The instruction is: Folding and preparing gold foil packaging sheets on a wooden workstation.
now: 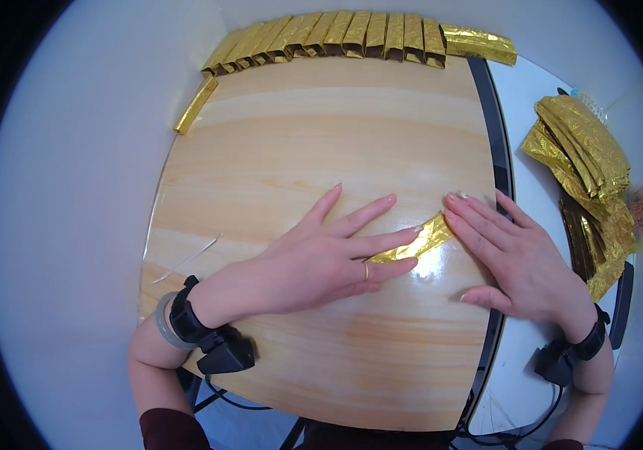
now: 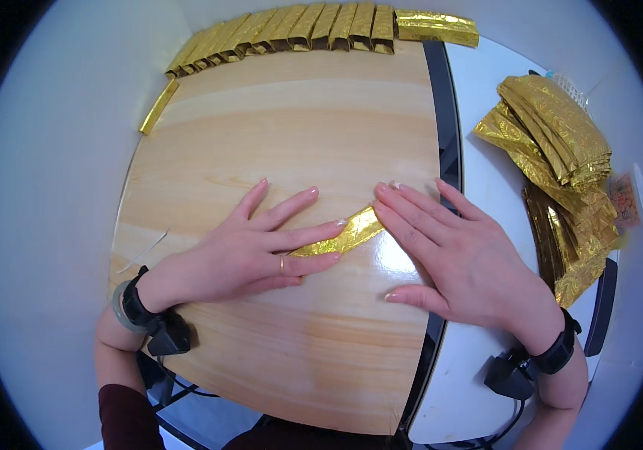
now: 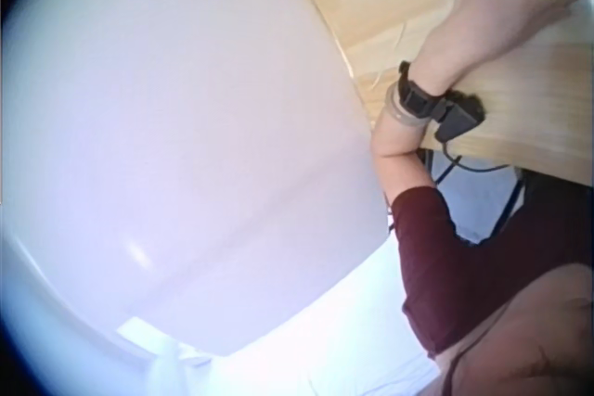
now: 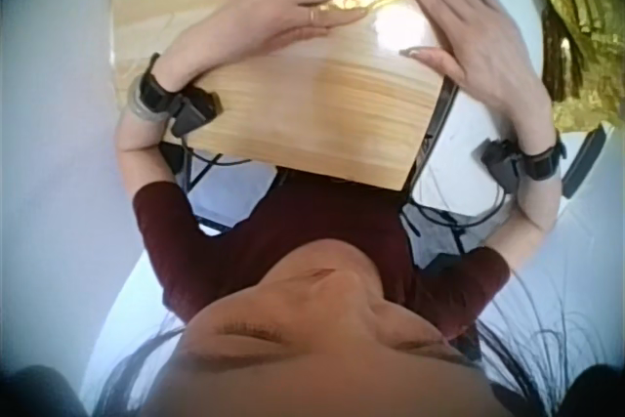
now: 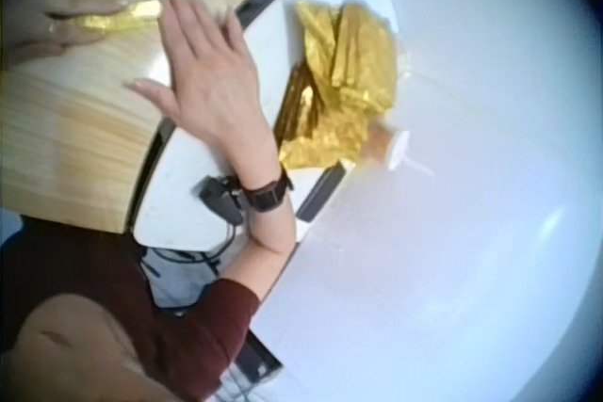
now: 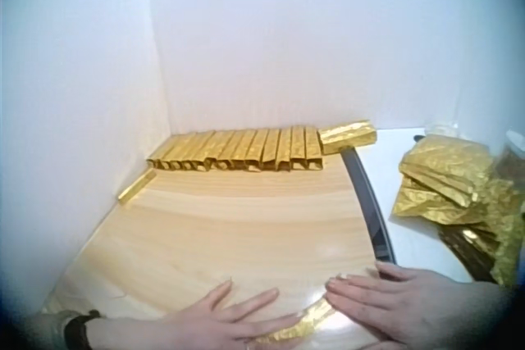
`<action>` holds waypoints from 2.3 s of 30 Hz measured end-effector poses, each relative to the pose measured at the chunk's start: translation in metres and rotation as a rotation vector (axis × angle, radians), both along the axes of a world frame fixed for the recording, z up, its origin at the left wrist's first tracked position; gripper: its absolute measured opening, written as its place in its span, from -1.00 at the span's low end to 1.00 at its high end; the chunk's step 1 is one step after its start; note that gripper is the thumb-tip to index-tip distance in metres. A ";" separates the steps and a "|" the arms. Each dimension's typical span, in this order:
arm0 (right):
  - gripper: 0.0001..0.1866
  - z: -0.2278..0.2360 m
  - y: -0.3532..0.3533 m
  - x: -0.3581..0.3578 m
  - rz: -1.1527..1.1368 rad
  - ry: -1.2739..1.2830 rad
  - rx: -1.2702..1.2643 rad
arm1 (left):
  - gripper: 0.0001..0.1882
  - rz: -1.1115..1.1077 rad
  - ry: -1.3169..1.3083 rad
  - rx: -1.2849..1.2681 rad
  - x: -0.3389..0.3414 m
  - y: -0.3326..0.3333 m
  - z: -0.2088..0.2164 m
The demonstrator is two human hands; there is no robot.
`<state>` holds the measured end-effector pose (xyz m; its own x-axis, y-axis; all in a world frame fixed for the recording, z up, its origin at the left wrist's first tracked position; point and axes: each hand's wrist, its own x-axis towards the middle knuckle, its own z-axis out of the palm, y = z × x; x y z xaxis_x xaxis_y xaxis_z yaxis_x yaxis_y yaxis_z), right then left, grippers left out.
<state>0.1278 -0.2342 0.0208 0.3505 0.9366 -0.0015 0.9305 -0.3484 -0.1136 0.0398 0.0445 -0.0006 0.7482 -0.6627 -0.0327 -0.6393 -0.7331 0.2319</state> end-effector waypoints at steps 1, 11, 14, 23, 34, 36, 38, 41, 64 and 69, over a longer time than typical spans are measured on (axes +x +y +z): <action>-0.10 0.001 0.001 0.000 0.000 -0.009 0.003 | -0.50 -0.004 -0.013 0.019 -0.001 0.000 0.001; 0.08 -0.005 0.016 -0.016 0.098 0.028 0.032 | -0.51 0.000 0.021 0.021 -0.002 -0.002 0.000; 0.06 -0.003 0.011 -0.009 0.080 0.006 0.003 | -0.51 -0.004 0.061 0.021 -0.002 0.001 0.004; -0.01 -0.006 -0.001 0.001 0.041 -0.062 -0.012 | -0.61 -0.131 -0.199 0.048 -0.006 0.009 0.006; 0.07 -0.006 0.027 -0.021 0.148 0.019 0.068 | -0.47 -0.133 -0.343 0.248 -0.048 -0.019 0.020; 0.02 -0.009 0.040 -0.031 0.265 0.148 0.176 | -0.47 -0.135 -0.335 0.224 -0.048 -0.019 0.019; 0.00 -0.009 0.041 -0.028 0.258 0.126 0.155 | -0.45 -0.148 -0.311 0.255 -0.047 -0.018 0.020; -0.05 -0.007 0.035 -0.022 0.227 0.089 0.112 | -0.44 -0.144 -0.328 0.245 -0.049 -0.018 0.020; -0.05 -0.010 0.010 0.002 0.136 -0.015 0.035 | -0.48 0.169 -0.365 -0.296 0.047 -0.017 0.025; -0.04 -0.012 0.005 0.004 0.133 -0.036 0.036 | -0.43 0.300 -0.440 -0.069 0.060 -0.056 -0.019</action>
